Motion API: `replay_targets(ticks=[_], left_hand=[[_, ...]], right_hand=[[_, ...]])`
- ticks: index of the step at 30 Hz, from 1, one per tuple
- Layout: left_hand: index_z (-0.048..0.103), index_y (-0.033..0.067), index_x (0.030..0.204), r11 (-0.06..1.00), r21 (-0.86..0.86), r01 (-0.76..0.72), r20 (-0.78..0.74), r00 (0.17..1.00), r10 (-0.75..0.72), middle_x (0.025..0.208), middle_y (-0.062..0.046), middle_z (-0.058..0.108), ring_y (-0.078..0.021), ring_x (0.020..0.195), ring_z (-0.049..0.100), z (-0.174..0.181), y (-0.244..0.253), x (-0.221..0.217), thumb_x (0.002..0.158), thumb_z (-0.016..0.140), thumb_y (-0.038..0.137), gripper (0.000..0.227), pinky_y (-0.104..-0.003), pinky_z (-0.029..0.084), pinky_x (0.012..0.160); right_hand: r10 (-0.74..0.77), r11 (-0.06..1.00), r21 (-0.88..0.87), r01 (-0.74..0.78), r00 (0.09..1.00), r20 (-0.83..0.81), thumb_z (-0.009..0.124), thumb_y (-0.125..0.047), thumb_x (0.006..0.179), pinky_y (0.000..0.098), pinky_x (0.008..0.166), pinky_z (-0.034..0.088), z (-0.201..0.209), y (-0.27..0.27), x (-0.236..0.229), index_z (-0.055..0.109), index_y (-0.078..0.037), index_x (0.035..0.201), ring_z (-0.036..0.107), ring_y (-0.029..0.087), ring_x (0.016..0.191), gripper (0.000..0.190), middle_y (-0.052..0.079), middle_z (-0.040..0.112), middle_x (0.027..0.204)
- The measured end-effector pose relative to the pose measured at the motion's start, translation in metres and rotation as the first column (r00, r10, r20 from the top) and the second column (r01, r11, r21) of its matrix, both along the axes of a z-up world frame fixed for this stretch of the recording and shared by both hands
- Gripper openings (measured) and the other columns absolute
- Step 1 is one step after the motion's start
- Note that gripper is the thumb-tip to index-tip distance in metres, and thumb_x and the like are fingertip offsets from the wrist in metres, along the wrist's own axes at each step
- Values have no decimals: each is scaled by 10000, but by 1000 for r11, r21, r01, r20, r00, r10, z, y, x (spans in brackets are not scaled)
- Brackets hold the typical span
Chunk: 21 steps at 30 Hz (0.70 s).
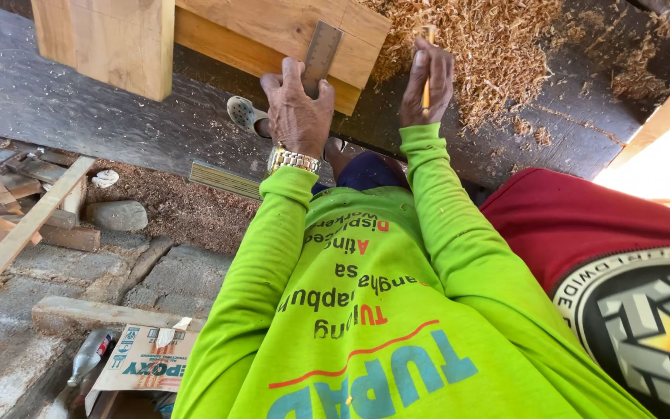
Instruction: Measuring and marking wooden planks using a square ruler and a pencil on a workbench.
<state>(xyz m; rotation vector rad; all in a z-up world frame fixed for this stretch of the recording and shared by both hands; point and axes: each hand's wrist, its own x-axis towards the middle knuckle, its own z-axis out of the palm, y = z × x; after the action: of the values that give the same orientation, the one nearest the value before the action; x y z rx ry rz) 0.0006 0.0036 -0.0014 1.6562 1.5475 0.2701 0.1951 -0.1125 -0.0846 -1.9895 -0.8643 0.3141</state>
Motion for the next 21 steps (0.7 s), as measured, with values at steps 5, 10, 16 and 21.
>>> replay_targets(ticks=[5, 10, 16, 21], left_hand=[[536, 96, 1252, 1000, 0, 26, -33, 999, -26, 1180, -193, 515, -337, 863, 735, 8, 3, 0, 906, 750, 245, 433, -434, 629, 702], [541, 116, 1243, 1000, -18, 24, -17, 1000, -24, 1179, -201, 521, -393, 903, 711, 13, 3, -2, 899, 762, 246, 429, -478, 604, 747], [539, 111, 1246, 1000, -2, 26, 19, 999, -26, 1166, -210, 525, -410, 922, 695, 16, 5, -2, 888, 781, 226, 447, -491, 582, 799], [536, 90, 1243, 998, 49, 31, 9, 999, -31, 1166, -204, 529, -401, 928, 687, 8, 0, -2, 882, 788, 213, 457, -485, 580, 783]], right_hand=[[156, 987, -138, -85, 725, 670, 611, -297, 1011, 427, 882, 495, 76, 28, -25, 728, -258, 1153, 555, 172, 1028, 188, 64, 644, 1039], [433, 899, -192, -394, 731, 527, 657, -125, 1053, 412, 868, 489, 58, 17, -14, 642, -217, 1316, 626, 179, 965, 279, 2, 680, 1043], [681, 731, -372, -572, 651, 335, 698, -39, 925, 392, 745, 488, 67, 31, -28, 518, -220, 1571, 553, 231, 738, 695, 46, 506, 847], [708, 694, -474, -542, 634, 312, 675, -38, 943, 403, 720, 487, 74, 38, -31, 492, -259, 1597, 550, 246, 714, 715, 58, 492, 849]])
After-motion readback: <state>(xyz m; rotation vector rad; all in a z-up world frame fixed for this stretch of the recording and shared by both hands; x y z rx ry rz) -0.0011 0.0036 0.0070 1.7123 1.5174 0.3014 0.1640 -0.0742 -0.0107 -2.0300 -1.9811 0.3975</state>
